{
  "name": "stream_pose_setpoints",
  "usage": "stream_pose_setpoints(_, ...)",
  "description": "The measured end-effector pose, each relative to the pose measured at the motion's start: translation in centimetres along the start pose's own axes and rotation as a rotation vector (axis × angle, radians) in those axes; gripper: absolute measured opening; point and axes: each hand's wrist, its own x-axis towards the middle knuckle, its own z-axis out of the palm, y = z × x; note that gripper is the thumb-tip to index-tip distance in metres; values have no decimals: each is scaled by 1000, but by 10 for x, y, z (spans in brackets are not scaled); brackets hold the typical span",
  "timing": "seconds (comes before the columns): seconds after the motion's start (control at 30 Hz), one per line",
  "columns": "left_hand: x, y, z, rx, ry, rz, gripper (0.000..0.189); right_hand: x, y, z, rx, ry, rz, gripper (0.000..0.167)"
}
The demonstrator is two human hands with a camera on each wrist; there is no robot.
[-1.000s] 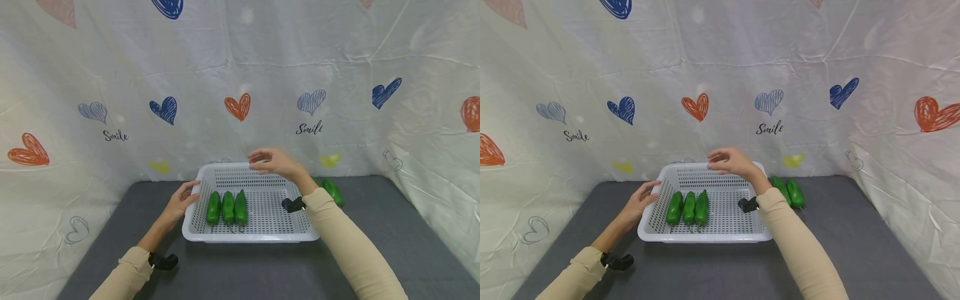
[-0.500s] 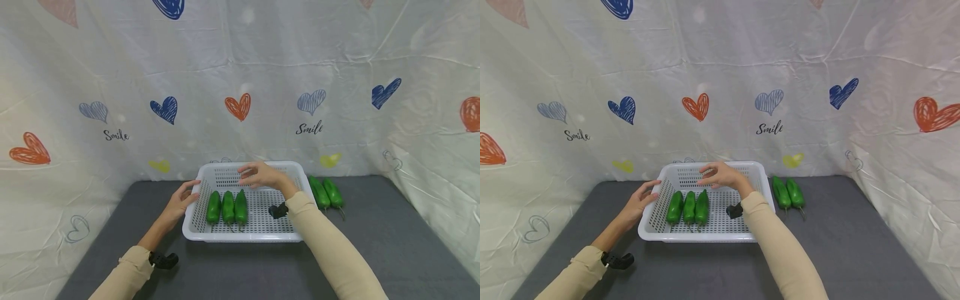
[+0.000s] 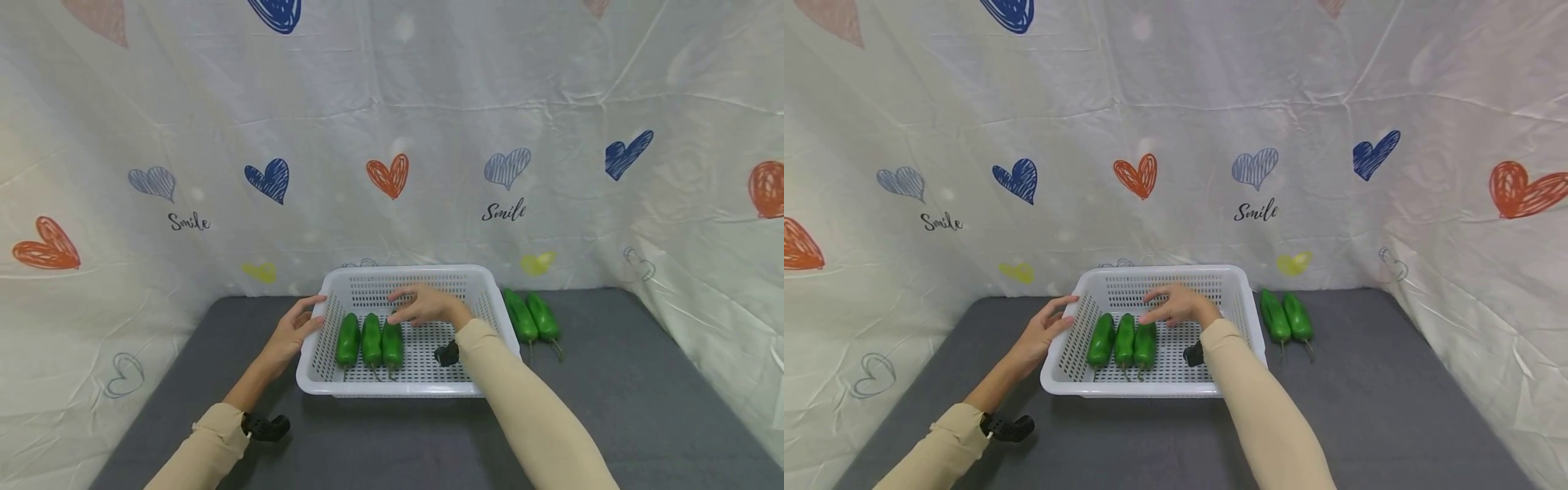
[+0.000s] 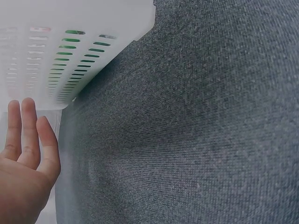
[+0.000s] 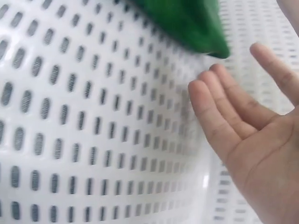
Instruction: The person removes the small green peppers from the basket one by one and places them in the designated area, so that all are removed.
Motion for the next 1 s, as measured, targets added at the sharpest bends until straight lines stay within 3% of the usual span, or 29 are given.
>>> stream_pose_setpoints(0.23,0,0,0,-1,2,-1,52,3,10,4,-17,18,1,65)
stream_pose_setpoints(0.47,0,-2,-1,-10,0,-15,53,8,11,10,-158,60,-18,62)
stream_pose_setpoints(0.67,0,-2,0,-11,-5,-6,53,11,11,12,-209,96,-5,59)
stream_pose_setpoints(1.0,0,1,-1,-9,-20,13,51,14,13,10,-200,132,-51,53)
